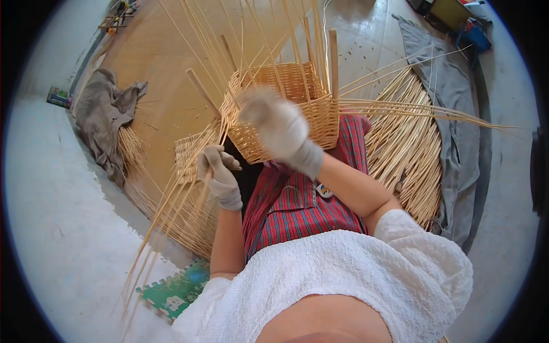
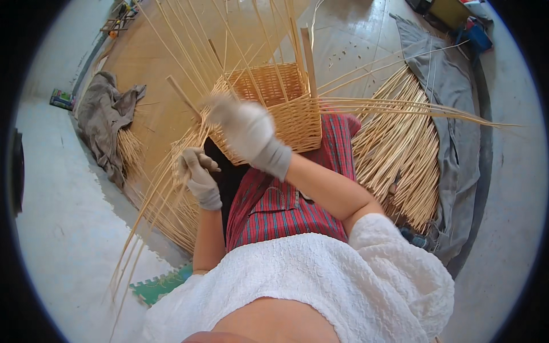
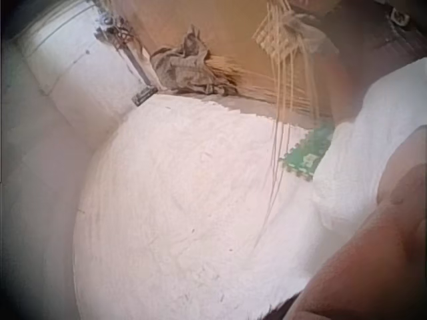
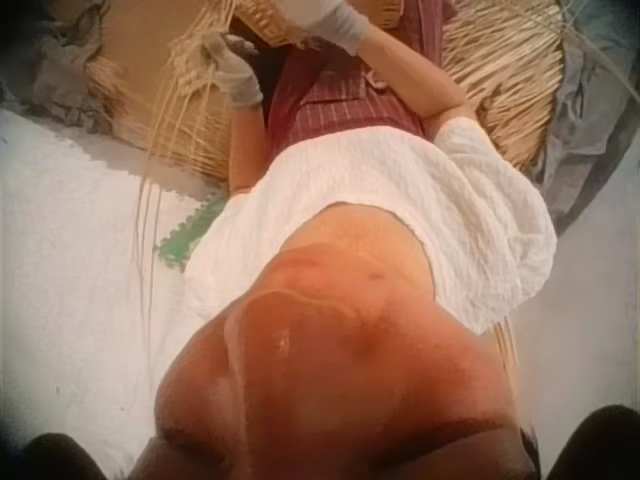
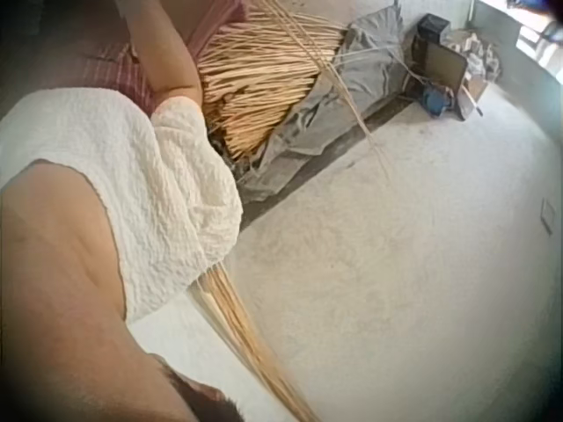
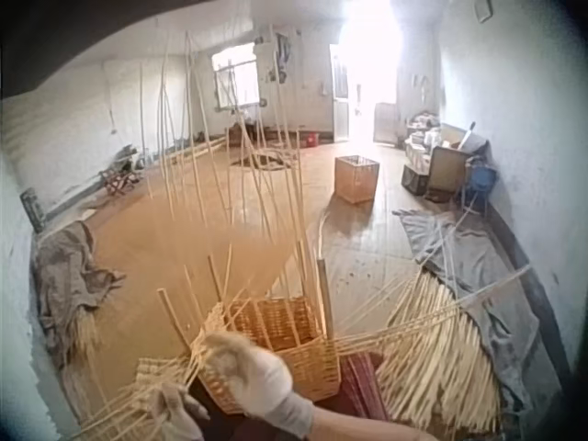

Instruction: The person weaves a basket by hand, interlacing thin bamboo strips through a vertical frame. They manipulate the strips to form a tight weave, occasionally adjusting the basket's position and checking the alignment of the materials.

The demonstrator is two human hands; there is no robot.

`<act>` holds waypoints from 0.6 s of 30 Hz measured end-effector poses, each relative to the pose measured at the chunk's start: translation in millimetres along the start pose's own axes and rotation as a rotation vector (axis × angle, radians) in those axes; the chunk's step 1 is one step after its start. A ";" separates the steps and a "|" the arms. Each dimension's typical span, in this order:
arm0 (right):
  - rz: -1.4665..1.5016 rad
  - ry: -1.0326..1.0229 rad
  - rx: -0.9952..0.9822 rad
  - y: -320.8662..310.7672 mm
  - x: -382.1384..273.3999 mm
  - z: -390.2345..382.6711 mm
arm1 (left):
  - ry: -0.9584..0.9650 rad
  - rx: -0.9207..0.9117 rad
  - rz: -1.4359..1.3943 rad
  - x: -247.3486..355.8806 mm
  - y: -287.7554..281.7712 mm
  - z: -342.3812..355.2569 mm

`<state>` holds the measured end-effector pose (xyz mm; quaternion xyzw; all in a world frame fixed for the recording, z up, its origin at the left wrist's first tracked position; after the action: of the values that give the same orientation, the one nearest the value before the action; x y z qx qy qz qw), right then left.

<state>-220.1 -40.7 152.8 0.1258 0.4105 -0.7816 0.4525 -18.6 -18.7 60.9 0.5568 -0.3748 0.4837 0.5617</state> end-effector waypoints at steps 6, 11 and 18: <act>0.916 0.546 0.348 -2.3 122.7 -50.6 | 0.161 -0.190 0.646 -19.4 55.1 -2.3; 0.445 0.335 0.188 0.2 82.5 -4.0 | -0.035 -0.265 1.070 -17.2 78.8 59.8; 0.429 0.021 0.133 -4.7 83.7 41.5 | 0.232 -0.200 0.891 -56.1 53.0 82.3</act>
<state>-263.3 -121.4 133.9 0.2479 0.3265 -0.6915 0.5948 -73.9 -111.7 29.1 0.2271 -0.5568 0.6983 0.3883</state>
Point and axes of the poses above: each hand's wrist, its own z-axis towards the middle knuckle, its own y-axis out of the palm, x = y × z, the point moved 5 cm from there along z, towards the middle knuckle, and after that the axes turned 10 degrees about -x, right-handed, at the moved point
